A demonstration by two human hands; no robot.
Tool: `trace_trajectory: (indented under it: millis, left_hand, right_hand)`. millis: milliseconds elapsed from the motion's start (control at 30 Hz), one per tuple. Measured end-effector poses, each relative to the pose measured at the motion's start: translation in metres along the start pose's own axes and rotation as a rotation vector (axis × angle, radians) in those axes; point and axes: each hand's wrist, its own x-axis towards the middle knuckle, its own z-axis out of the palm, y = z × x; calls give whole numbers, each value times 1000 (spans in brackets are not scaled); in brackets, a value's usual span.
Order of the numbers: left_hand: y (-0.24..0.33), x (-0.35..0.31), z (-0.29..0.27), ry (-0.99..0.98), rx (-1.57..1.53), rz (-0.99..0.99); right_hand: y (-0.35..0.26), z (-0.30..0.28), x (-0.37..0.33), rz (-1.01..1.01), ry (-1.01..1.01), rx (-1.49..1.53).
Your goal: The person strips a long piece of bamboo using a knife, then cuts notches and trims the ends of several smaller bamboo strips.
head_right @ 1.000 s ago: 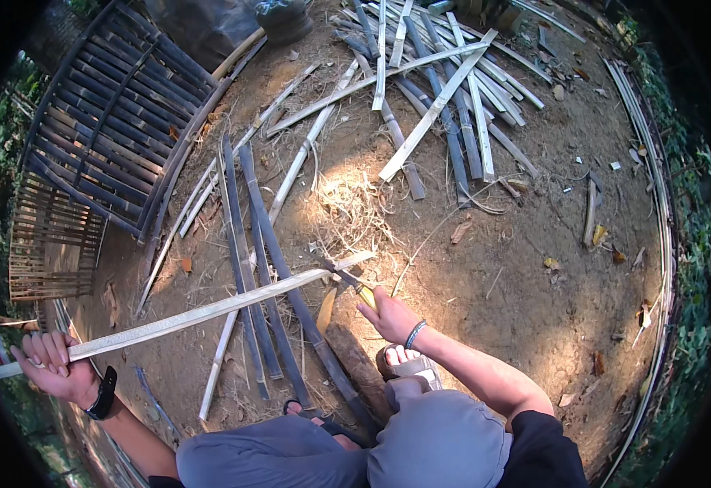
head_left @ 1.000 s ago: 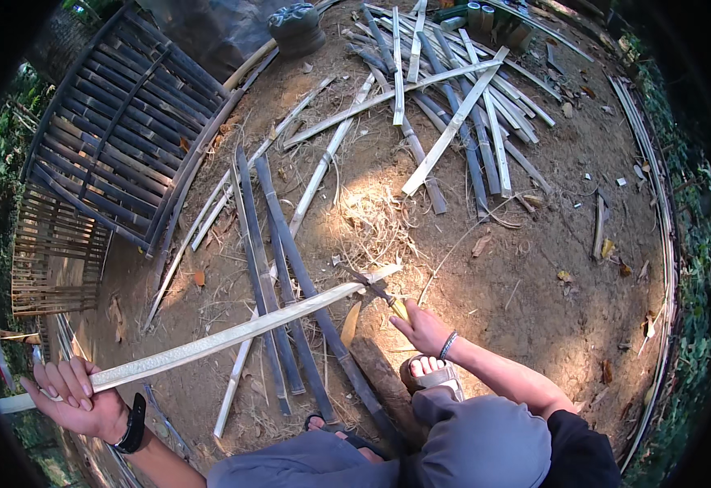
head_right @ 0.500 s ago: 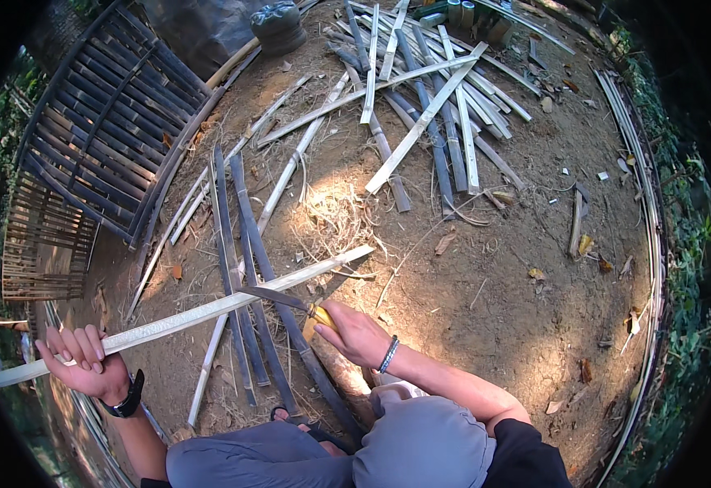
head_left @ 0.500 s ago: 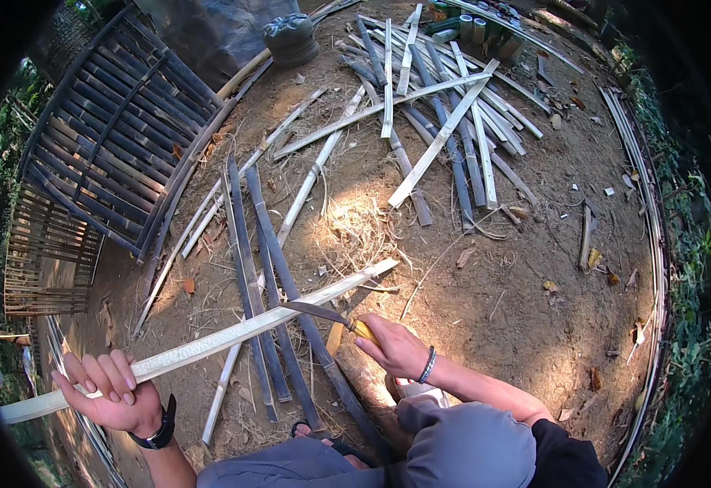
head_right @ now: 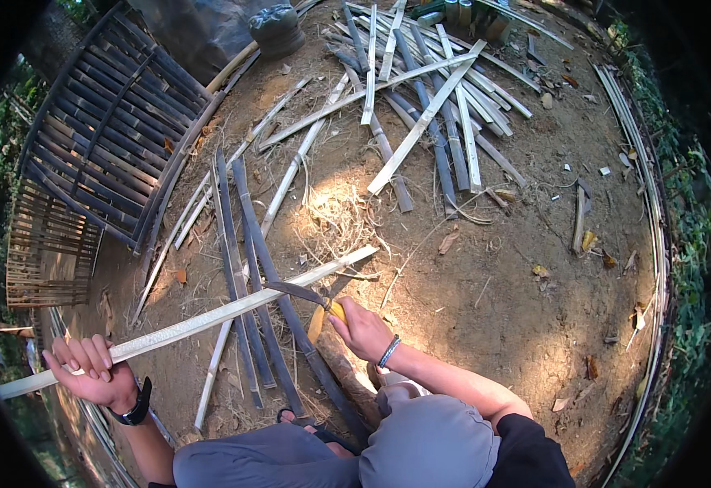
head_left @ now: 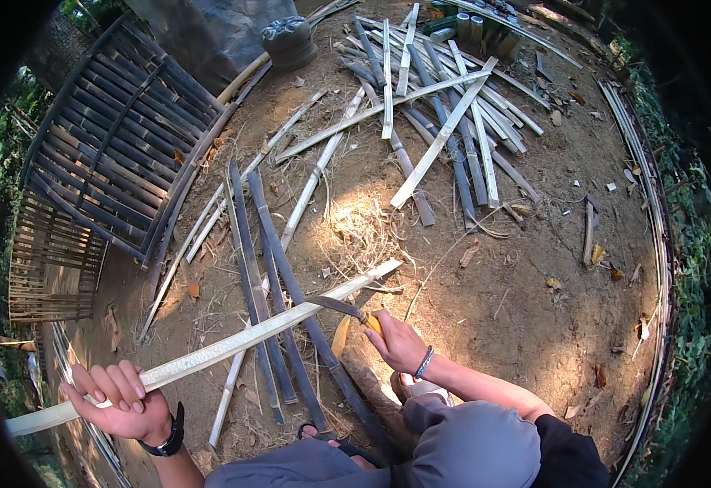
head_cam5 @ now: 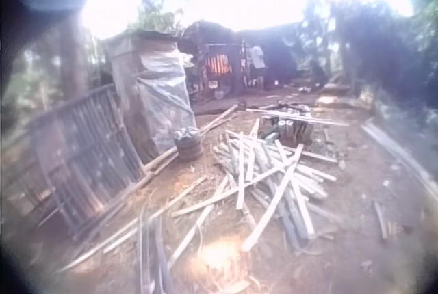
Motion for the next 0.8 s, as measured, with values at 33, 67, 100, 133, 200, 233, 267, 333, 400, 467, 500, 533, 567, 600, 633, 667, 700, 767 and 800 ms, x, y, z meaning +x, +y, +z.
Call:
trace_trajectory:
  millis: [33,67,100,133,200,233,267,333,400,467,500,533,567,600,633,667,700,767,800]
  left_hand:
    - [-2,0,0,3,-4,5]
    - [-6,-1,2,5,-25,-1]
    - [-6,-1,2,7,-21,3]
    - [1,-2,1,19,7,9]
    - [6,-4,6,30,40,0]
    - [6,-4,5,36,49,-1]
    - [5,-3,5,42,47,6]
    - [5,-3,4,51,50,17]
    - [2,-2,7,46,34,15]
    - [4,-4,10,10,25,10]
    - [4,-5,12,-8,23,17]
    - [7,-6,13,-24,17,24]
    - [7,-7,11,20,37,13]
    - [8,-5,8,58,55,10]
    - [10,-2,6,96,73,44]
    - [10,-1,6,120,76,44]
    - [9,-1,5,143,80,45]
    - [6,-1,5,140,65,35]
    - [2,-1,6,108,40,18]
  right_hand:
    - [26,6,5,141,8,-44]
    - [72,12,8,295,27,-98]
    - [98,19,12,436,31,-134]
    - [75,11,11,350,91,-117]
    - [50,15,8,337,61,-53]
    - [33,14,9,323,19,-26]
    - [20,7,12,97,13,4]
    - [13,13,4,-75,1,15]
    - [61,20,3,154,37,-69]
    - [108,23,7,292,48,-243]
    - [103,15,8,201,12,-340]
    - [91,23,10,237,55,-227]
    - [77,32,-1,306,82,-107]
    - [57,28,-1,322,-2,-43]
    - [19,18,1,223,-69,-28]
    - [12,21,0,119,-69,-7]
    - [6,22,-1,15,-71,14]
    - [33,20,4,64,-46,-11]
    - [89,25,10,178,-6,-69]
